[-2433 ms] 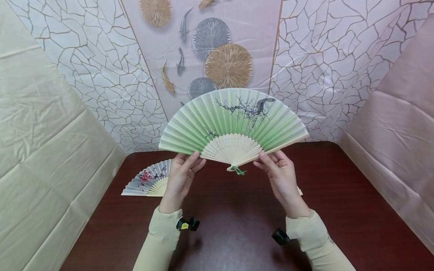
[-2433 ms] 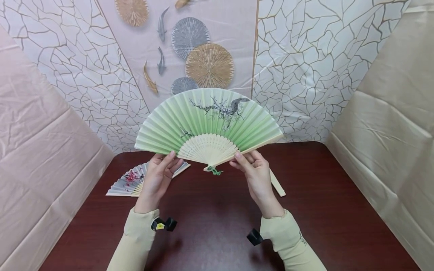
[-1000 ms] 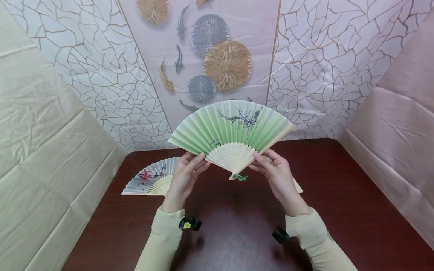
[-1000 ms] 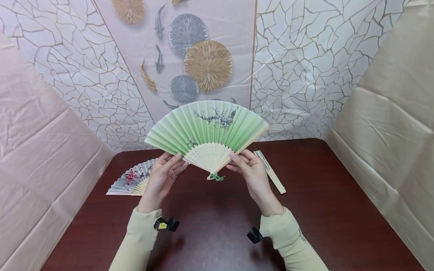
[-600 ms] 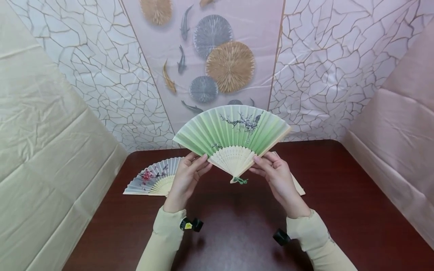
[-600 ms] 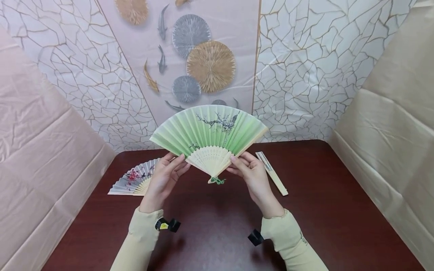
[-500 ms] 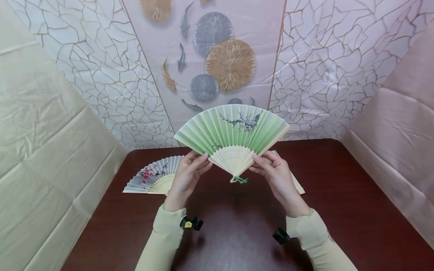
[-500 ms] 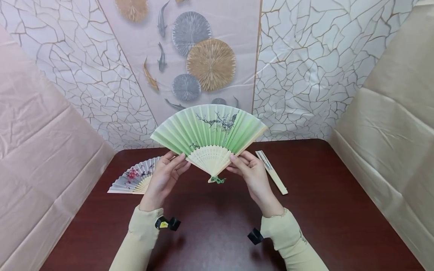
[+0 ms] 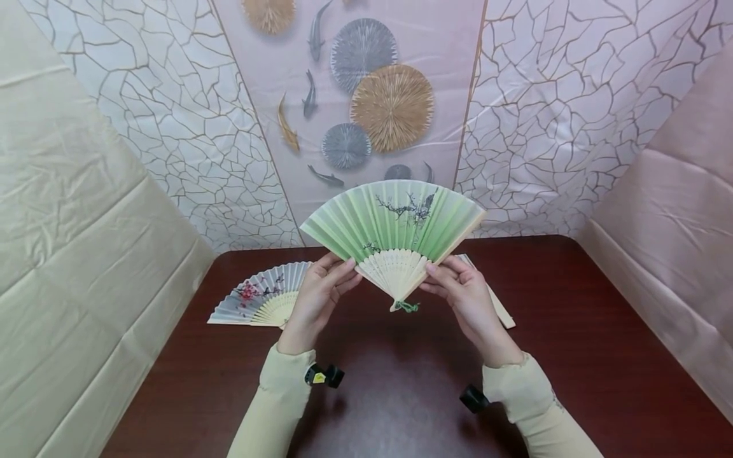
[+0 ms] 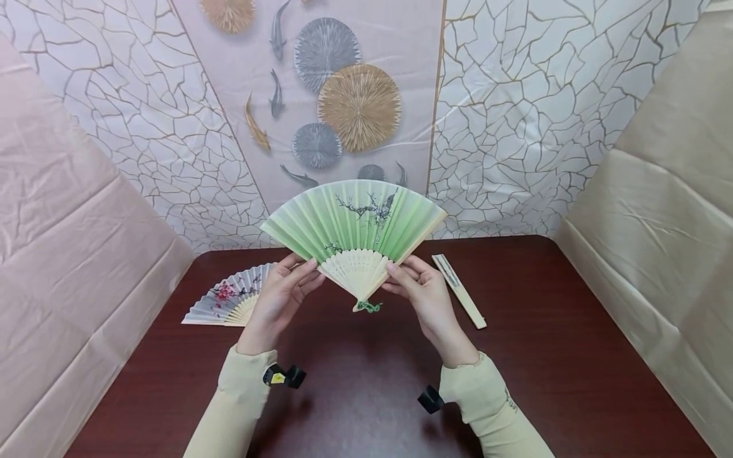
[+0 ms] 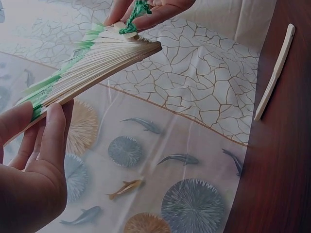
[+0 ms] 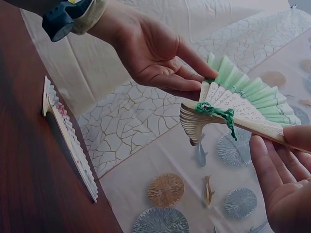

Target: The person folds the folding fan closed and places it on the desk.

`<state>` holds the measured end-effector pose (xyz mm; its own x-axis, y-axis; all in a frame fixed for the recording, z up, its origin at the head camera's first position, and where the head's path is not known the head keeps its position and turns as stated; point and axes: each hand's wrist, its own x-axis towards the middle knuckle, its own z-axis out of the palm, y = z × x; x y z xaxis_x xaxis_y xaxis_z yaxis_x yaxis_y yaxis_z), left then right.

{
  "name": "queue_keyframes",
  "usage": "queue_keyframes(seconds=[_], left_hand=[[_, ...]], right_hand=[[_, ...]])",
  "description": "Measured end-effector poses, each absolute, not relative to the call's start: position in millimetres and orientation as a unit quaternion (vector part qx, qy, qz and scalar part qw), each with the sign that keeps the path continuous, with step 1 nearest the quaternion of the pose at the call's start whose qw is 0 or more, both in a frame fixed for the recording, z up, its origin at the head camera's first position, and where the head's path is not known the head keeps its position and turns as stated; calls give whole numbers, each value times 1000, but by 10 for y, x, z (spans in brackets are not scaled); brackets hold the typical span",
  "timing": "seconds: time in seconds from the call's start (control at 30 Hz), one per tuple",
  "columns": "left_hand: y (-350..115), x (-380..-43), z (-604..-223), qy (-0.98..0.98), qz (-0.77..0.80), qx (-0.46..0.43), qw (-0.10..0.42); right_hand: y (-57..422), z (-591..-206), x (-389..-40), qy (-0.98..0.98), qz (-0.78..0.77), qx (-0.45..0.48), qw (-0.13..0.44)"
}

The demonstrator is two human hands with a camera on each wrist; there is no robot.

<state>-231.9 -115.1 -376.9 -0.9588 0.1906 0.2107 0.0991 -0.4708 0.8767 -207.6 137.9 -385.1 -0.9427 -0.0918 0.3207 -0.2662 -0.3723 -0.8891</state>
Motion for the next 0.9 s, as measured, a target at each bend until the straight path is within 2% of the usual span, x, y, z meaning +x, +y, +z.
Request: queue_keyframes(seconds=[0.9], left_hand=[[-1128,-2340,-3827,542,827,140,56]], right_hand=[[1356,-3889,-2098,-581,795,171,28]])
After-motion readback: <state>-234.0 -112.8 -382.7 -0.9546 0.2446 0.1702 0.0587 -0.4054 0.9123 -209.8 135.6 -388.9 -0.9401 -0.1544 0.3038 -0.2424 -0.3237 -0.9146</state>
